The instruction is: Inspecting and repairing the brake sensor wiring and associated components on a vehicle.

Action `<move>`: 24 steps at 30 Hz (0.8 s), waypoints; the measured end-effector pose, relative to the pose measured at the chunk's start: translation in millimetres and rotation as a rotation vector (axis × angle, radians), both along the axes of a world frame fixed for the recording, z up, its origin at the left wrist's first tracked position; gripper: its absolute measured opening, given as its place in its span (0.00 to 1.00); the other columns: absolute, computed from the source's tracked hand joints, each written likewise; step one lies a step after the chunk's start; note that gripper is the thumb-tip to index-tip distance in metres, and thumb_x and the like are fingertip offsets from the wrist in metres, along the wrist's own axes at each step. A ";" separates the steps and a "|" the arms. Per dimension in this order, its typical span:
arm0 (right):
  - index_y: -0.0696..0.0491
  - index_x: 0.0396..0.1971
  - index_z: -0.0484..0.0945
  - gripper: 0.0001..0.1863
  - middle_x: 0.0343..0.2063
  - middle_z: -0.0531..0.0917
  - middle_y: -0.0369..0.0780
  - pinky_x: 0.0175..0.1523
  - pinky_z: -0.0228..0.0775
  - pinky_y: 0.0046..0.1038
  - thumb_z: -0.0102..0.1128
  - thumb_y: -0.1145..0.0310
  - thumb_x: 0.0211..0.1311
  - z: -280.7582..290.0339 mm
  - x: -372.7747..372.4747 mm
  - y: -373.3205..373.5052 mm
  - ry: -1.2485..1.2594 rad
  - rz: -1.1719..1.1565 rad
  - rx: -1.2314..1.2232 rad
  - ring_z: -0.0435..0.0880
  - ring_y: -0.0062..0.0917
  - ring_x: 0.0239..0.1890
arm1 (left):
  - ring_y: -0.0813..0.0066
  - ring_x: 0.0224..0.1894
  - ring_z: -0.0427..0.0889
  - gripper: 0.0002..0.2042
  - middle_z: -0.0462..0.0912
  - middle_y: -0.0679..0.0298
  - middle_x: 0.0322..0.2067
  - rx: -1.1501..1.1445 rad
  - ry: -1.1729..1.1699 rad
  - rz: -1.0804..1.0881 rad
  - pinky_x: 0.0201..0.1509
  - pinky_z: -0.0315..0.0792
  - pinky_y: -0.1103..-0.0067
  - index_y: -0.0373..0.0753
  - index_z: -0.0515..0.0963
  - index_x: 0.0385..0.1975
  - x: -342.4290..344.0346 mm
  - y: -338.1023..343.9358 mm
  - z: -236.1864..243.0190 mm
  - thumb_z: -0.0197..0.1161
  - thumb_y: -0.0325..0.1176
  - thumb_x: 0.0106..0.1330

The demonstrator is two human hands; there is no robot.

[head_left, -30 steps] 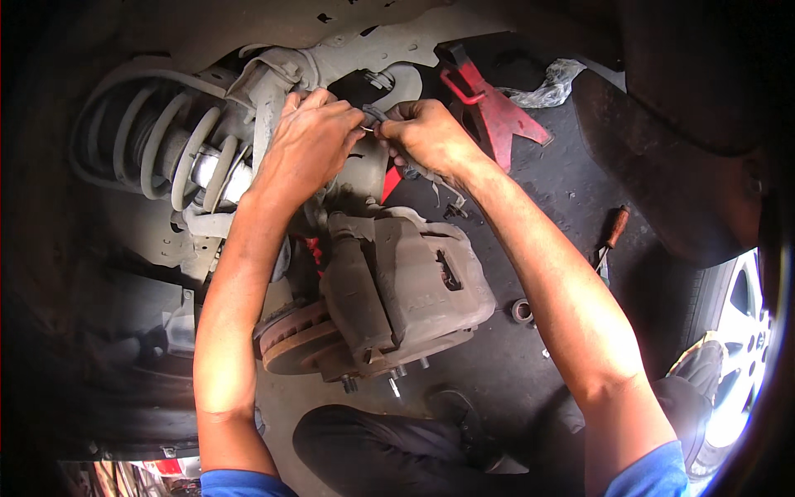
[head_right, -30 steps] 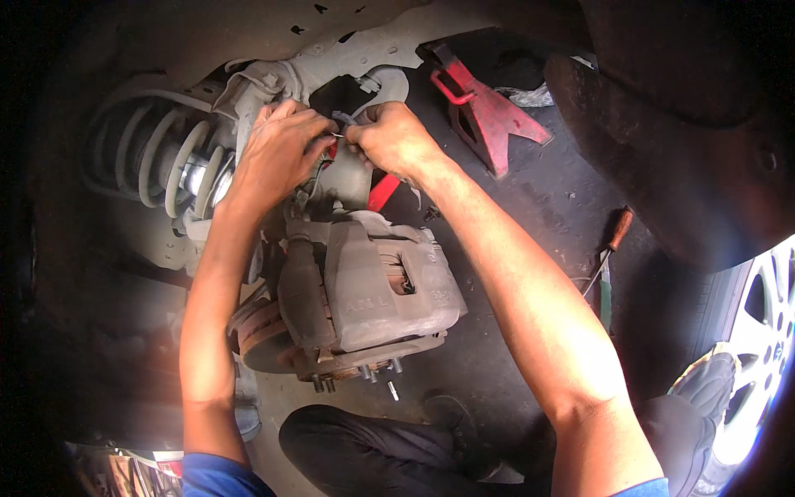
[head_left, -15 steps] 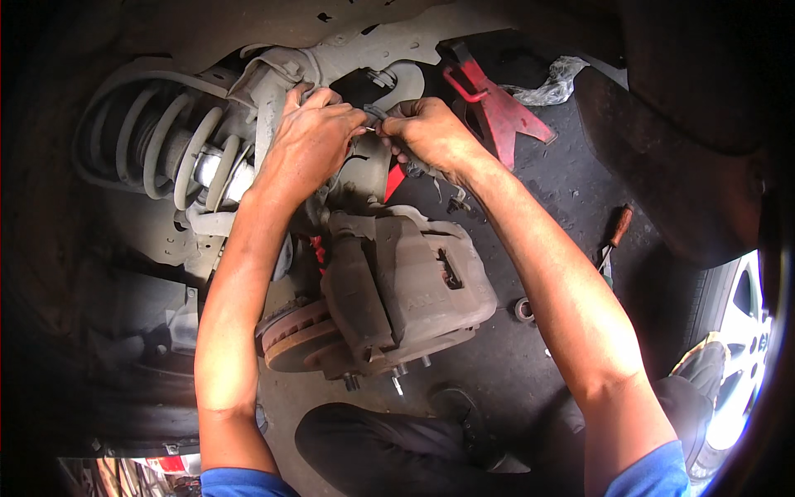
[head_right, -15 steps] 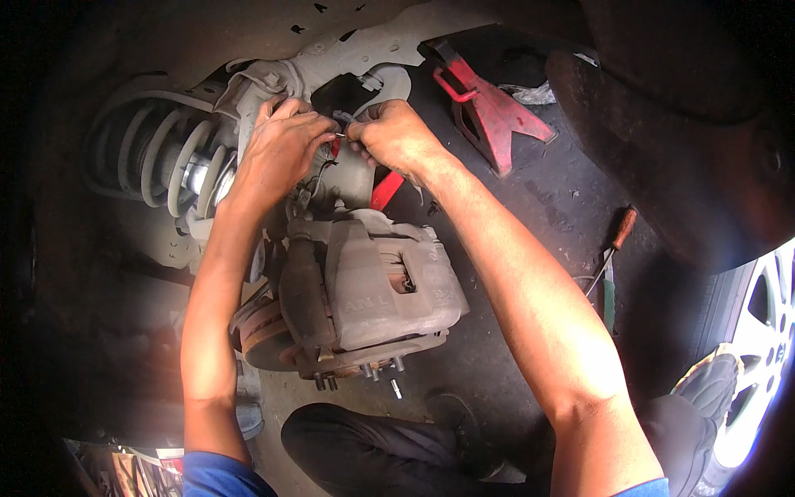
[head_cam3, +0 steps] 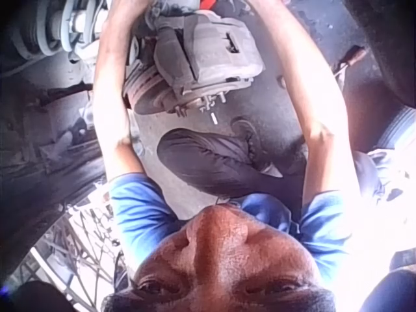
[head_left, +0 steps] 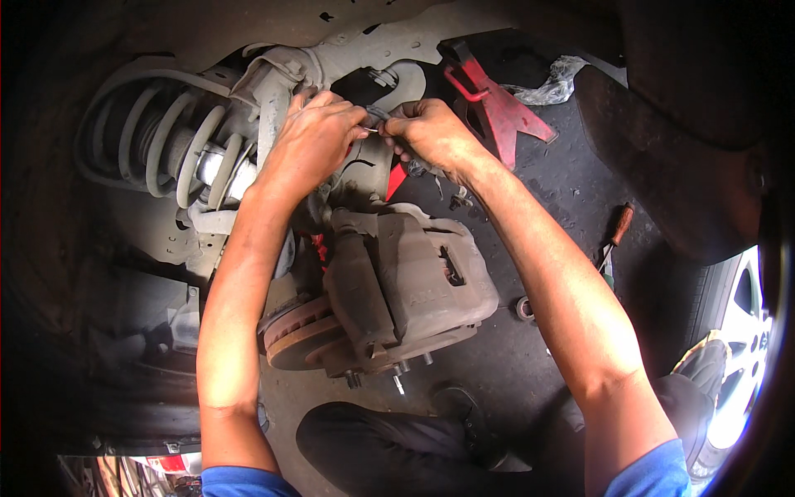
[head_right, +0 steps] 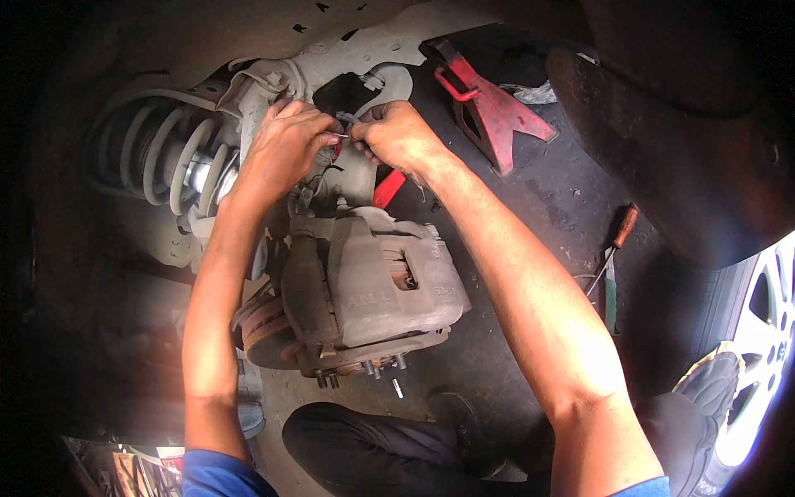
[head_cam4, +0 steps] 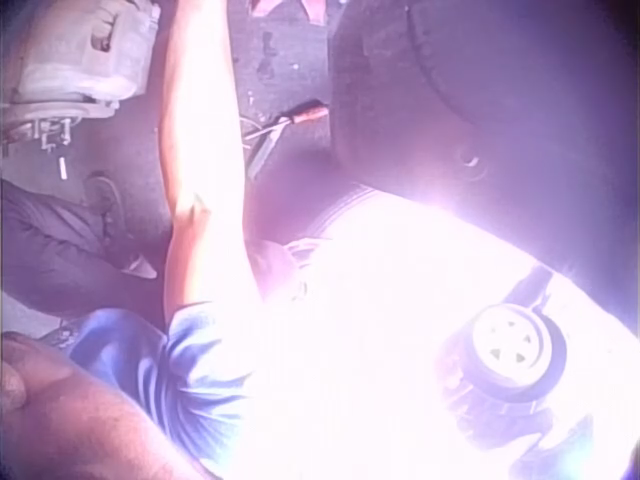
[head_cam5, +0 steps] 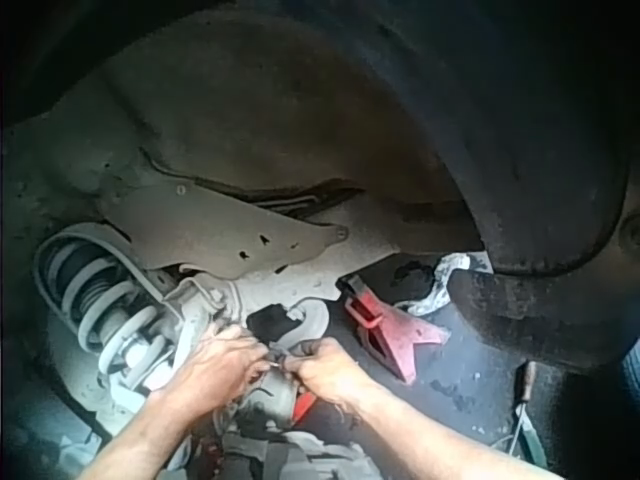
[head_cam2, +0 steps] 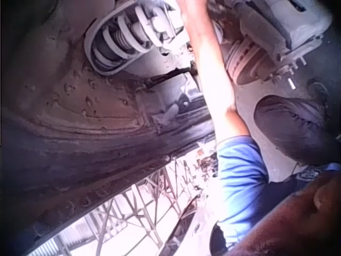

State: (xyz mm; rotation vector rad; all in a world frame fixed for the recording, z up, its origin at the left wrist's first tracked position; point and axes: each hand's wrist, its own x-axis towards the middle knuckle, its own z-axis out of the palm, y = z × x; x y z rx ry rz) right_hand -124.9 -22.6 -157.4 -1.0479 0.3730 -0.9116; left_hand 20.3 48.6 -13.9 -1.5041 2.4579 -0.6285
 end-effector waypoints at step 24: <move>0.62 0.32 0.85 0.11 0.26 0.85 0.38 0.36 0.76 0.25 0.65 0.68 0.69 -2.9 -4.8 -4.0 0.029 0.005 -0.036 0.81 0.19 0.28 | 0.52 0.50 0.83 0.11 0.89 0.54 0.42 0.099 0.147 0.084 0.56 0.76 0.63 0.33 0.86 0.44 -5.4 2.0 3.9 0.74 0.32 0.67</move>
